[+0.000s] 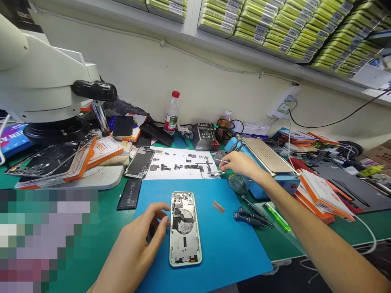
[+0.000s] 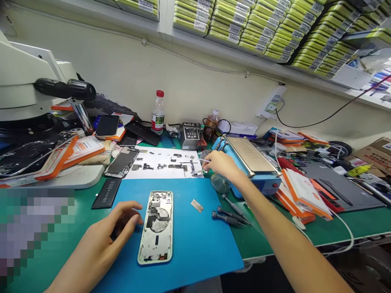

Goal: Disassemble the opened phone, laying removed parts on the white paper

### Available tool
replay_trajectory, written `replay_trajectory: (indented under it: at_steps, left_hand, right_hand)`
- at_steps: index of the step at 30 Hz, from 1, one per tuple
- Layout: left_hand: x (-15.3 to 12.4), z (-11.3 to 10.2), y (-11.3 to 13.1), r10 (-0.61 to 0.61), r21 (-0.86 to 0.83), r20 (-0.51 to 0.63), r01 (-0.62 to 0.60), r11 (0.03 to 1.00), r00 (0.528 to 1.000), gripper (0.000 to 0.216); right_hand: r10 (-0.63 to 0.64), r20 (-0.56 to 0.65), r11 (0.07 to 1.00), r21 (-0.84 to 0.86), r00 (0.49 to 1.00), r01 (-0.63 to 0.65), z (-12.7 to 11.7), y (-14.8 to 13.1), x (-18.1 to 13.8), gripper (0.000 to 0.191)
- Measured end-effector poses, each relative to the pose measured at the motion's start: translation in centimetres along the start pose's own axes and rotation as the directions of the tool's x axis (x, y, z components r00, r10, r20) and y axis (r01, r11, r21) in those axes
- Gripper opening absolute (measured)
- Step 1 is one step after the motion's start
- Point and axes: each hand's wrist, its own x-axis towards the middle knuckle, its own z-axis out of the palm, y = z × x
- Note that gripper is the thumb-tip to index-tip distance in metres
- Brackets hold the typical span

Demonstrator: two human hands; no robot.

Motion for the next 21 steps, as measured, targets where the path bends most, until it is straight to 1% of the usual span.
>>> replay_trajectory:
  at_steps: [14,18,21]
  left_hand:
    - [-0.1,0.0,-0.1,0.039,0.054,-0.004,-0.038,0.998,0.999,0.035]
    - [0.0,0.0,-0.1,0.033,0.04,-0.031,-0.031,0.999,0.999,0.036]
    - [0.1,0.1,0.0,0.019,0.026,-0.058,-0.017,1.0,0.998,0.037]
  right_hand:
    - [0.035,0.024,0.996,-0.083,0.999,-0.033,1.2,-0.5,0.9,0.04]
    - [0.036,-0.01,0.997,-0.069,0.999,-0.036,1.4,-0.6,0.8,0.041]
    - [0.023,-0.072,0.999,-0.024,0.997,-0.024,1.1,-0.8,0.4,0.041]
